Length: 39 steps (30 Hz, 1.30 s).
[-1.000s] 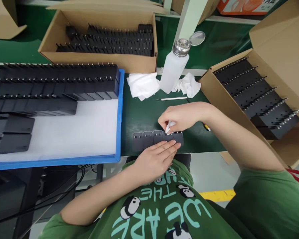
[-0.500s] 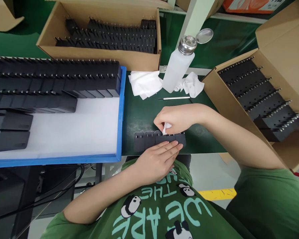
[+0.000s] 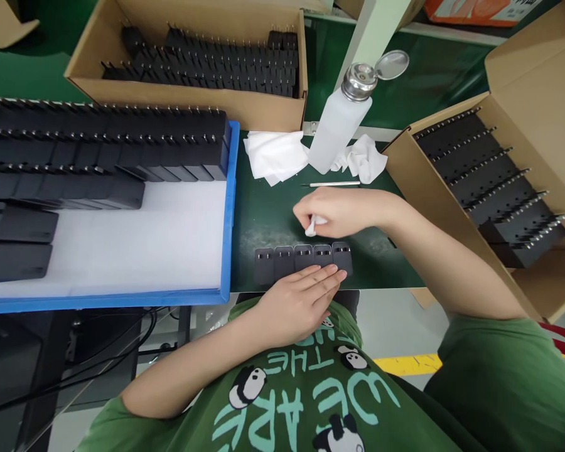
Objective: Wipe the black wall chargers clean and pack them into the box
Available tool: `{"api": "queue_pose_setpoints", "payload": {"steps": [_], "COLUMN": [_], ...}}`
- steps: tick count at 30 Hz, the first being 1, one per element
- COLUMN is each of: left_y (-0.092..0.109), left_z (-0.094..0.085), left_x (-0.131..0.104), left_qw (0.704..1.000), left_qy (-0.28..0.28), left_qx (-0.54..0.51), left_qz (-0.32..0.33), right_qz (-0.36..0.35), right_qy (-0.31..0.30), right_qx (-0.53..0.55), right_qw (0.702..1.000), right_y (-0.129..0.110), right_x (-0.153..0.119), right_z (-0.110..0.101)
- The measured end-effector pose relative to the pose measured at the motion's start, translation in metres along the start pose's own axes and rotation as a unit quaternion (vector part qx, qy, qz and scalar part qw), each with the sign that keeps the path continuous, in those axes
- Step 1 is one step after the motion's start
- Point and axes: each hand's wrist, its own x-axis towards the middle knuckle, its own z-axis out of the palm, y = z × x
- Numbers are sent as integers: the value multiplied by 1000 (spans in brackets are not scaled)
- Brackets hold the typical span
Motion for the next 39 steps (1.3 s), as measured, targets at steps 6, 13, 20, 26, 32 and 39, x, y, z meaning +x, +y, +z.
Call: {"api": "queue_pose_setpoints", "payload": {"steps": [6,13,20,26,32,39], "left_y": [1,-11,-14,-14,-15,-16], "left_z": [-24,-16,-7,-7,-7,-8], "left_x": [-5,-13,-12,-12,-12,-13], "left_qw": [994,988,986,985,985,986], "left_qy": [112,127,152,158,159,156], "left_qx": [7,65,44,43,35,29], "left_qz": [-8,-54,-57,-62,-54,-53], "right_qz": [-27,-14,-21,-54,-59,-79], "right_qy": [128,-69,-51,-26,-30,-15], "right_qx": [153,114,65,122,78,101], "right_qw": [980,991,996,991,995,992], "right_y": [13,13,14,23,18,24], "right_x": [-22,2,8,3,7,0], "right_z": [-3,8,7,12,15,16]}}
